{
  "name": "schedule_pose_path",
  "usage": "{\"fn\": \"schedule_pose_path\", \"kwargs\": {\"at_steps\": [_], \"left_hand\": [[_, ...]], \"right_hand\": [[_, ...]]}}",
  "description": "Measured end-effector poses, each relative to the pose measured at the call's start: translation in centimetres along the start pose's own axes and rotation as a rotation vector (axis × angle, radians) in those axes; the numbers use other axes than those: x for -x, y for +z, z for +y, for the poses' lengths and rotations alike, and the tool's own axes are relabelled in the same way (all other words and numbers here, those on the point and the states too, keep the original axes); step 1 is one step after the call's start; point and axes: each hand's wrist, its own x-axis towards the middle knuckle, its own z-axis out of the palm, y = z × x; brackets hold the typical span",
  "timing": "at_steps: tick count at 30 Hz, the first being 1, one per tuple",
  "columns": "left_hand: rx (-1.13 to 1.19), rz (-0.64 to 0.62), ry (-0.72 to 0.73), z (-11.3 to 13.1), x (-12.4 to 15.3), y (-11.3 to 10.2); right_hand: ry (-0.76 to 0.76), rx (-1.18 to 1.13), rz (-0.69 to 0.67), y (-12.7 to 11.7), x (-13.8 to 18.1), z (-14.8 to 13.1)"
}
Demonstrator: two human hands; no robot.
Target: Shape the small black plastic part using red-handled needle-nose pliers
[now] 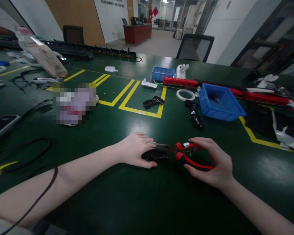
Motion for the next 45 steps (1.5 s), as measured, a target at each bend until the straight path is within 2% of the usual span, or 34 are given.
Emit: {"fn": "schedule_pose_path", "kwargs": {"at_steps": [10,16,21,29,35,39,45], "left_hand": [[0.032,0.036,-0.099,-0.3,1.0,-0.2],[0.047,0.034,-0.100,-0.4,1.0,-0.2],[0.046,0.035,-0.091,-0.3,1.1,-0.2],[0.016,0.038,-0.109,-0.1,1.2,-0.2],[-0.025,0.028,-0.120,0.2,1.2,-0.1],[-0.045,0.003,-0.093,-0.2,1.1,-0.3],[-0.007,-0.041,-0.127,-1.2,0.0,-0.8]], "right_hand": [[-0.120,-0.089,0.004,0.3,-0.1,-0.2],[-0.117,-0.142,0.035,0.5,-0.1,-0.3],[-0.174,-0.135,0.018,0.5,0.0,-0.2],[-0.089,-0.081,0.065,0.1,0.7,-0.6],[-0.131,-0.140,0.049,0.2,0.9,-0.9],[-0.189,-0.083,0.074,0.8,0.2,-0.3],[-0.096,-0.030,0.140,1.3,-0.6,0.7]]}}
